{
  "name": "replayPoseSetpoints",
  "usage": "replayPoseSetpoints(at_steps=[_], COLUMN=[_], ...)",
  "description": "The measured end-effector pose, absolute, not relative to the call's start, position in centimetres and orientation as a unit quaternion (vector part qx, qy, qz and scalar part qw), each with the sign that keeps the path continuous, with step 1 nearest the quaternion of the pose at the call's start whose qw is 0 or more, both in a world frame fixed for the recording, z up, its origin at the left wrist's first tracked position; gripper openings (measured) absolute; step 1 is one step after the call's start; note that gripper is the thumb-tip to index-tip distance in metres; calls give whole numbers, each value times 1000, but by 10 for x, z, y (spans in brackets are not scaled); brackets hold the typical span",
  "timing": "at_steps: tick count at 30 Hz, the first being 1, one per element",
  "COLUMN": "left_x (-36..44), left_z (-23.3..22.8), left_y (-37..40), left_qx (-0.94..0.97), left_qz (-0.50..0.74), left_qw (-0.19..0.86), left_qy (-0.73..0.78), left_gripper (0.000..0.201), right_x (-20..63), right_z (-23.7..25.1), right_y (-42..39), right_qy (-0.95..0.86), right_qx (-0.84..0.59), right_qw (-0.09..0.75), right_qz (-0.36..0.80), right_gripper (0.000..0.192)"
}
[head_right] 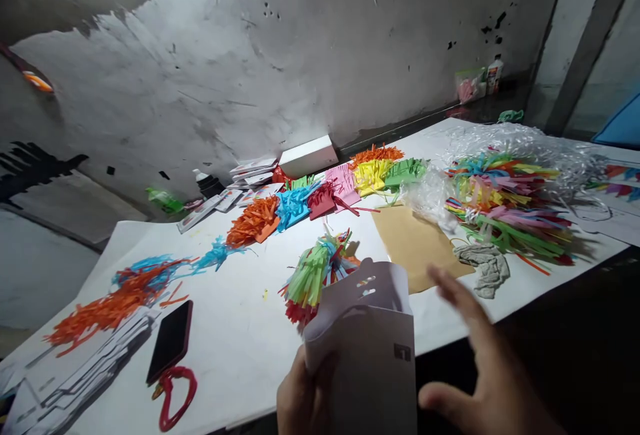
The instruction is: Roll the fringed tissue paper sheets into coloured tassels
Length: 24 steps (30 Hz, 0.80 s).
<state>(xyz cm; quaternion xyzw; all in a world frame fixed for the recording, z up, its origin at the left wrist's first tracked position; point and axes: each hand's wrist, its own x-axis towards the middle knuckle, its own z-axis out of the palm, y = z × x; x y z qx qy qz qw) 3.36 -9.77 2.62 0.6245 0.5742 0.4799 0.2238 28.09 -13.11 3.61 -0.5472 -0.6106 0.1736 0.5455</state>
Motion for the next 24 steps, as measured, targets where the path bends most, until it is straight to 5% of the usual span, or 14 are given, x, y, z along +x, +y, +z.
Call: replayPoseSetpoints(at_steps=[1,5,9,14,18,24], left_x=[35,56,75,67,60,63], left_z=[26,20,0,-8,7,0], left_y=[-100,-108,-110,-106,-99,-100], left_qx=[609,575,533,494,510,567], left_qz=[483,517,536,522,545,503], left_qw=[226,293,367,421,382,312], left_qy=[586,562,542,554,545,573], left_gripper=[48,62,77,68,70,65], right_x=[274,249,252,256,253,254], right_z=[20,-2,23,18,-4,6], right_y=[-137,-143,-131,-126,-127,-119], right_qy=[-586,-444,-430,-461,-529,-438], right_qx=[-541,-578,-570,-557,-556,-600], right_qw=[547,505,562,548,511,568], right_qz=[254,462,417,421,389,355], right_gripper=[103,44,40,37,35,38])
